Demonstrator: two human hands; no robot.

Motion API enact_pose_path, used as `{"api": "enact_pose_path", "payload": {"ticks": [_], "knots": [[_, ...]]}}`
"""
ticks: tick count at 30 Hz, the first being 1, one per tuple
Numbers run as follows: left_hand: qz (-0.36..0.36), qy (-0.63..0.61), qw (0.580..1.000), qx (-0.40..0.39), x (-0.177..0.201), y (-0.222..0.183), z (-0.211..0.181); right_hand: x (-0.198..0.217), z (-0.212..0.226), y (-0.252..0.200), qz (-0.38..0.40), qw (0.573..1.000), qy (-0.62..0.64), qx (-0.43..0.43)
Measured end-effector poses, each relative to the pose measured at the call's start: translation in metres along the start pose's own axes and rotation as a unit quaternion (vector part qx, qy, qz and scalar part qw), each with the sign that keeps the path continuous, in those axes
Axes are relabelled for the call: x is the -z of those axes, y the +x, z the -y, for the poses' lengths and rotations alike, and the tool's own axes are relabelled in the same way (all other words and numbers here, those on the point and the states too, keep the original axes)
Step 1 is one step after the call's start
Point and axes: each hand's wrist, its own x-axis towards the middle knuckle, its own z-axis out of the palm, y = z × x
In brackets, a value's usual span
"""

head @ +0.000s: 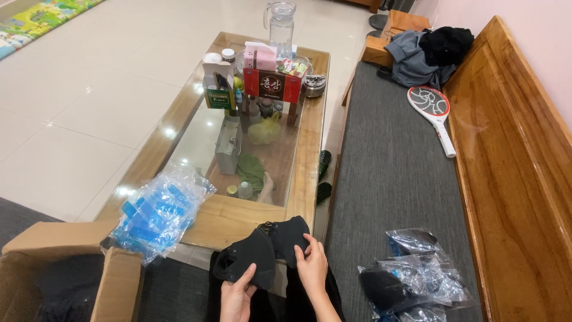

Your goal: Inspecting fabric masks and placing them into individual plastic bags for packaging.

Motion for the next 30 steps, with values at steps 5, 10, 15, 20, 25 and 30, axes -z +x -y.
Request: {"api": "enact_pose_path", "payload": {"ticks": [5,10,15,20,25,30], "knots": [[0.001,0.013,1.000,0.011,-0.018,-0.015,-0.006,-0.001,-0.001,0.000,-0.001,1.000,0.007,0.005],[0.016,0.024,0.999,0.024,-0.023,-0.018,-0.003,0.000,-0.004,0.003,-0.002,1.000,0.007,0.013],[0.007,0.052,0.999,0.016,-0.022,-0.017,-0.002,0.026,0.029,-0.007,-0.016,0.999,0.042,0.023],[0.011,0.075,0.997,0.026,-0.012,-0.004,0.012,0.043,0.064,-0.020,0.042,0.982,0.168,0.075],[0.040,0.092,0.995,0.030,0.003,0.015,0.026,0.043,0.076,-0.030,0.119,0.968,0.179,0.129],[0.040,0.078,0.996,0.002,0.016,0.033,0.038,0.035,0.076,-0.032,0.044,0.975,0.091,0.198]]}}
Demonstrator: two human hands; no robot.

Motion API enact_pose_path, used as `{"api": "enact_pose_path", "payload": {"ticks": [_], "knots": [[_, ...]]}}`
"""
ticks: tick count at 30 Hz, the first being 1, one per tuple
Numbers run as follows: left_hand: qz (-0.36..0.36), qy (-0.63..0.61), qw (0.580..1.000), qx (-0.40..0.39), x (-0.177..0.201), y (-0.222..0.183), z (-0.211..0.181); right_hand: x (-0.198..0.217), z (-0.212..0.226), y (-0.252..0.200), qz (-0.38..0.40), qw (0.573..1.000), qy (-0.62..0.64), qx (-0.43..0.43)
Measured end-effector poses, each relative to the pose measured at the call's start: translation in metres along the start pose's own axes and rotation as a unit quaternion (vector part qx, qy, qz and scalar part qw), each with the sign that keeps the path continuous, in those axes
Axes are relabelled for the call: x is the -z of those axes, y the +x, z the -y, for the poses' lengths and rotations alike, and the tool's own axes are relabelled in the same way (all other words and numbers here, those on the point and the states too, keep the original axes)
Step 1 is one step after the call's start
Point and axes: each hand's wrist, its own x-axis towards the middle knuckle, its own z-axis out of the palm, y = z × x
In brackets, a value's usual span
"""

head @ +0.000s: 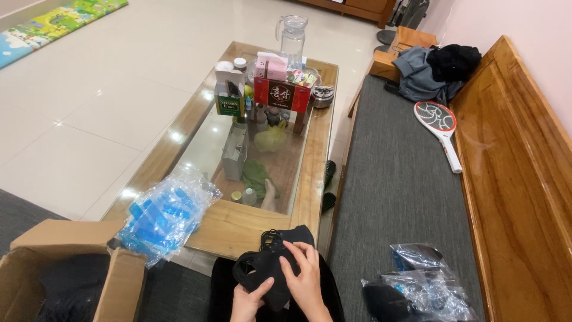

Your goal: Inspecting fabric masks and placing them into individual plastic bags for packaging.

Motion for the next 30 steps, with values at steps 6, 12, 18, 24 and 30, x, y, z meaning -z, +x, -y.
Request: {"api": "enact_pose_path", "payload": {"ticks": [6,12,18,24,30], "knots": [[0.006,0.065,0.997,-0.050,0.015,0.021,0.020,-0.006,0.005,-0.002,-0.092,0.991,-0.038,0.089],[-0.004,0.032,0.999,-0.040,0.002,0.005,0.002,-0.006,0.004,-0.005,-0.050,0.998,0.031,0.001],[-0.073,-0.031,0.995,-0.066,-0.017,-0.014,-0.025,-0.012,-0.010,-0.014,0.061,0.990,0.070,-0.106],[-0.045,-0.060,0.996,-0.042,-0.034,-0.044,-0.051,-0.012,0.012,-0.027,-0.017,0.999,0.027,0.036],[-0.014,-0.030,0.998,-0.046,-0.012,-0.036,-0.037,-0.002,0.030,-0.028,-0.005,0.999,0.038,0.039]]}}
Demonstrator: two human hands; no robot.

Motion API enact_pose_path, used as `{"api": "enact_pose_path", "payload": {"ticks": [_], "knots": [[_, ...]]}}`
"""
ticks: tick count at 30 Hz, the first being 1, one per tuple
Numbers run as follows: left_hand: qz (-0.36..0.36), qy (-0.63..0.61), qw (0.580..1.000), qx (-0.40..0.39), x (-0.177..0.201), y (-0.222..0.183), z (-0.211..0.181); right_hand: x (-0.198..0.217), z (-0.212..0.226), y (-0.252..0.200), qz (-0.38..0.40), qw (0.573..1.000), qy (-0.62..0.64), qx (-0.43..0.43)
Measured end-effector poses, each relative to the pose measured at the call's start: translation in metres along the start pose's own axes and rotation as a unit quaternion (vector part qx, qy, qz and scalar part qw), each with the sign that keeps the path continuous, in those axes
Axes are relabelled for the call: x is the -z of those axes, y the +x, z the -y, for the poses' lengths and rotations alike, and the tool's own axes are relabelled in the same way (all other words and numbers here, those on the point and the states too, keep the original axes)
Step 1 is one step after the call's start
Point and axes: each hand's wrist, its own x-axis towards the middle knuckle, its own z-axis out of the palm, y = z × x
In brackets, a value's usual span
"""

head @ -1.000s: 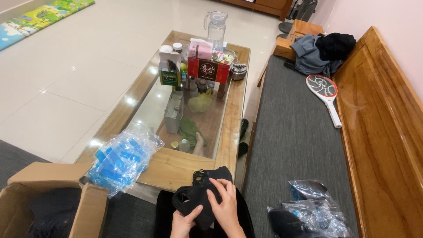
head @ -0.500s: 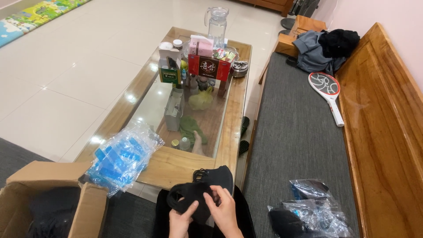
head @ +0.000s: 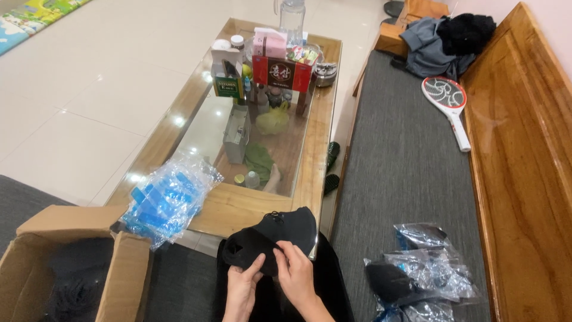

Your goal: Inspecting fabric masks and placing them into individual plastic bags for packaging.

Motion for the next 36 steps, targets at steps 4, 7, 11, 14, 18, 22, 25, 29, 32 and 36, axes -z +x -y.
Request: {"api": "enact_pose_path", "payload": {"ticks": [4,7,11,14,18,22,25,29,32,36], "knots": [[-0.006,-0.012,1.000,0.014,0.002,0.003,-0.002,0.002,0.001,0.002,0.001,1.000,0.018,0.009],[-0.004,-0.037,0.999,0.014,0.008,0.008,-0.001,0.004,-0.013,0.005,0.002,0.997,0.069,-0.024],[-0.062,-0.032,0.997,-0.019,0.013,0.009,-0.015,0.007,-0.048,0.014,-0.041,0.958,0.224,-0.172],[-0.096,-0.068,0.992,-0.046,0.021,0.009,-0.020,0.007,-0.074,0.018,-0.079,0.922,0.273,-0.263],[-0.104,-0.088,0.989,-0.063,0.014,-0.001,-0.035,-0.002,-0.104,0.019,-0.098,0.904,0.235,-0.343],[-0.100,-0.092,0.989,-0.067,0.016,0.003,-0.028,-0.005,-0.105,0.016,-0.104,0.933,0.140,-0.315],[-0.091,-0.091,0.991,-0.048,0.014,0.003,-0.026,-0.002,-0.096,0.018,-0.079,0.931,0.057,-0.351],[-0.080,-0.081,0.993,-0.033,0.014,0.004,-0.018,-0.004,-0.101,0.018,-0.063,0.949,-0.006,-0.308],[-0.085,-0.074,0.993,-0.015,0.015,0.006,-0.013,-0.005,-0.104,0.018,-0.050,0.956,-0.052,-0.285],[-0.106,-0.081,0.991,0.015,-0.002,-0.002,-0.019,-0.005,-0.111,0.018,-0.039,0.961,-0.092,-0.258]]}}
